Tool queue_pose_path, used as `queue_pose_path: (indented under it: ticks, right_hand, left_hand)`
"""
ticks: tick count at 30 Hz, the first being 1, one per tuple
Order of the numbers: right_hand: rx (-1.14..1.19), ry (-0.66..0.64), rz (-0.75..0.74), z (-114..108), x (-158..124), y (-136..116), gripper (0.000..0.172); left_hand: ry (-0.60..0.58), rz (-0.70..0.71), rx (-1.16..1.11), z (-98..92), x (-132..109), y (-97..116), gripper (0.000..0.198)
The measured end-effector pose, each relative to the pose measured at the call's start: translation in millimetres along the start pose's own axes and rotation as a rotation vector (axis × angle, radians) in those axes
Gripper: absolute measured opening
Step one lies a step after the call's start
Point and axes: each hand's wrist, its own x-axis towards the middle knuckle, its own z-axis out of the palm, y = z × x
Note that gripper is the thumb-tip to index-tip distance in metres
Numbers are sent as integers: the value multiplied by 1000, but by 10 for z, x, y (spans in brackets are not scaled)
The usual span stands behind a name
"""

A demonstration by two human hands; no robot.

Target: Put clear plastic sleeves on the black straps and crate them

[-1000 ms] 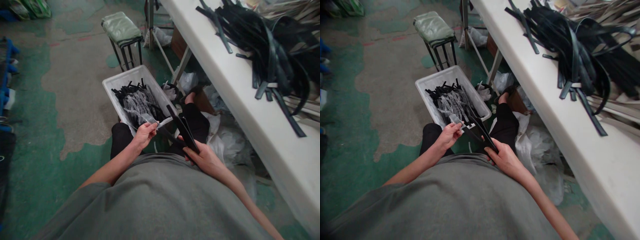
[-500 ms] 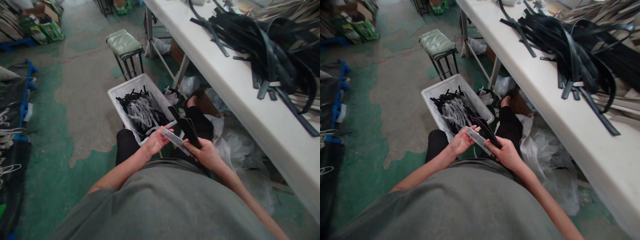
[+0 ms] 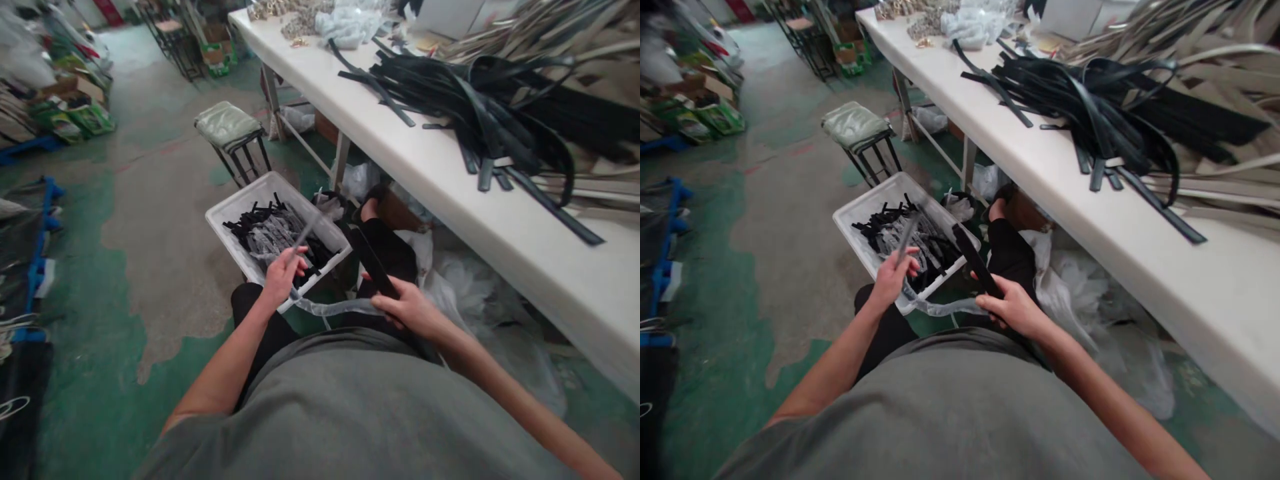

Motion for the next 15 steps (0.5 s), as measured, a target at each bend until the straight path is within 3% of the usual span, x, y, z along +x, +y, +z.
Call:
queue_pose_path:
  ticks: [3,8,11,15]
  right_hand:
    - [148,17,-80,-36,59,-94,64]
    - [333,-78,-138,-123,47,-60,66]
    - [347,-95,-132,-153,-2,-30,60]
    - [320,-24,-107,-108,-37,-53,32]
  left_hand:
    - [-223,-78,179,210,-260,-254,24]
    - [-337,-91,359,264,-428,-518,32]
    - [-352,-131,381,216,-442,-488,37]
    - [-406,-106,383,187,-447,-301,33]
